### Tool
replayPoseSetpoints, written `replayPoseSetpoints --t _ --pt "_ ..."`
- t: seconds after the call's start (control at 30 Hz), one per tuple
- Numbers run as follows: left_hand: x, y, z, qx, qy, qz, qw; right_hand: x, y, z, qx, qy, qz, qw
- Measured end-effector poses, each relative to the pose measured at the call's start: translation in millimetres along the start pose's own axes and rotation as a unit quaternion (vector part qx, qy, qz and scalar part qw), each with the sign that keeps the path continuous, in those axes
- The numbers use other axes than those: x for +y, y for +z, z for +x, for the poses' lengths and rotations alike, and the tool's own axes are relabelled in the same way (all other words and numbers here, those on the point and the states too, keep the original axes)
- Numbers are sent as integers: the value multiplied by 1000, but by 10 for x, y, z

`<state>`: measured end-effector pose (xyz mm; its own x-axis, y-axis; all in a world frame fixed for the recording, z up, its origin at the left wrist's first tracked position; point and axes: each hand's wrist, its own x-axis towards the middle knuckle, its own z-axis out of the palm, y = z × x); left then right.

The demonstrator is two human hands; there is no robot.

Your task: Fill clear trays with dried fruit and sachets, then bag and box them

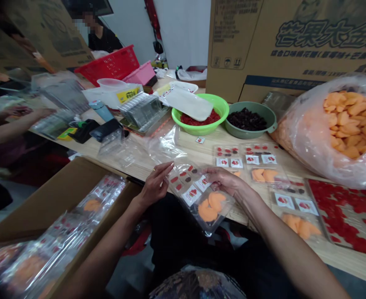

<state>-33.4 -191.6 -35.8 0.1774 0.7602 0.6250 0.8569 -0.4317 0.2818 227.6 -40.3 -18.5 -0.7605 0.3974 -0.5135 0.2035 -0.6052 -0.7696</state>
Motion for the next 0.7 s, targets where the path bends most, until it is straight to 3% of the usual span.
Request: replayPoseSetpoints --t 0.2,0.3,0.53,0.7 --pt "-78 -10 32 -34 7 -57 998 35 -88 120 -25 19 -28 999" --pt "-133 -23 30 -51 -18 -74 996 18 -89 179 -3 22 -45 999" --pt "-290 173 -103 11 -85 12 996 -36 27 288 30 17 -21 999" --pt "-417 284 -172 11 -107 36 994 -36 14 234 12 -5 -24 1000"
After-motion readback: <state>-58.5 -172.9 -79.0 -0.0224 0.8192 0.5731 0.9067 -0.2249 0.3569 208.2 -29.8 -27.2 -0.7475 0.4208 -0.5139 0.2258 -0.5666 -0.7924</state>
